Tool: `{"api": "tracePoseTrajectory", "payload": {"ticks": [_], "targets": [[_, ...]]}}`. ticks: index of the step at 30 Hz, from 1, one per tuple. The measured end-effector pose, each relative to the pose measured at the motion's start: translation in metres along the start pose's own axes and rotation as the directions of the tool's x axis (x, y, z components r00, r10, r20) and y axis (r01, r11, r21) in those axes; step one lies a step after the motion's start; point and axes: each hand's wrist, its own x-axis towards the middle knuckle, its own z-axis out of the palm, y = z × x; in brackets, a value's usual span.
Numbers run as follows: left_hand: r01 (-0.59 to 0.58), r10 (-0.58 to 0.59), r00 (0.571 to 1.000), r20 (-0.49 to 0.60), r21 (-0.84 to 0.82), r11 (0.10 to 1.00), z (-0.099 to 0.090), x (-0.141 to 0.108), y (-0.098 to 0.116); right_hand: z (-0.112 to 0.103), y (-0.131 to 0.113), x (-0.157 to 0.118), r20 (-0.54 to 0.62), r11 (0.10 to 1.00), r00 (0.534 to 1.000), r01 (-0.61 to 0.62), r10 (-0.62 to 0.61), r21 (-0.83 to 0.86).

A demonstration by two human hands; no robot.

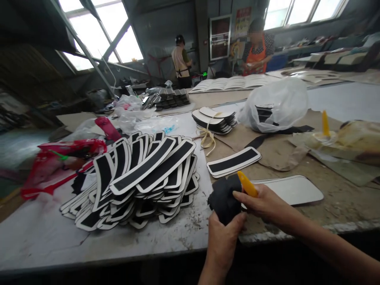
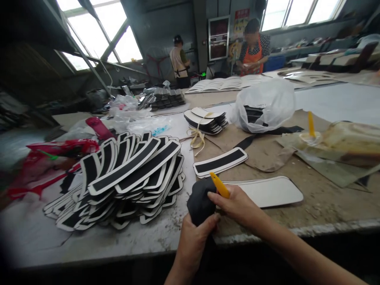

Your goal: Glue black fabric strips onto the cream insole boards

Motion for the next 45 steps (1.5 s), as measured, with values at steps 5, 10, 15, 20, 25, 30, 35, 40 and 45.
{"api": "tracePoseTrajectory", "payload": {"ticks": [5, 10, 15, 20, 25, 30, 35, 40, 45], "targets": [[0.035, -0.035, 0.999, -0.012, 0.009, 0.999, 0.006, -0.002, -0.007, -0.012, 0.001, -0.012, -0.261, 0.999, 0.965, -0.037, 0.041, 0.019], [0.125, -0.129, 0.989, 0.069, 0.057, 0.991, 0.008, -0.005, -0.021, -0.036, -0.011, -0.021, -0.405, 0.920, 0.903, 0.026, 0.146, 0.390], [0.137, -0.132, 0.990, -0.047, 0.110, 0.985, 0.000, 0.002, -0.031, -0.091, -0.013, -0.039, -0.375, 0.928, 0.901, -0.074, 0.219, 0.364], [0.116, -0.095, 0.979, -0.179, 0.110, 0.987, 0.005, 0.023, -0.023, -0.124, -0.007, -0.039, 0.006, 0.950, 0.977, -0.205, 0.213, -0.236], [0.167, -0.141, 0.976, -0.165, 0.158, 0.973, 0.020, 0.042, -0.017, -0.117, 0.013, -0.002, 0.268, 0.884, 0.935, -0.088, 0.232, -0.459], [0.195, -0.171, 0.977, -0.124, 0.227, 0.954, 0.022, 0.055, -0.023, -0.108, 0.031, 0.037, 0.374, 0.806, 0.879, -0.022, 0.298, -0.591], [0.239, -0.210, 0.969, -0.130, 0.276, 0.931, 0.021, 0.062, -0.025, -0.101, 0.039, 0.055, 0.409, 0.731, 0.843, 0.029, 0.348, -0.682], [0.256, -0.235, 0.966, -0.106, 0.299, 0.919, 0.021, 0.064, -0.023, -0.097, 0.037, 0.058, 0.403, 0.689, 0.849, 0.064, 0.343, -0.722], [0.280, -0.275, 0.959, -0.061, 0.324, 0.904, 0.021, 0.070, -0.019, -0.096, 0.040, 0.065, 0.394, 0.689, 0.851, 0.054, 0.346, -0.723]]}}
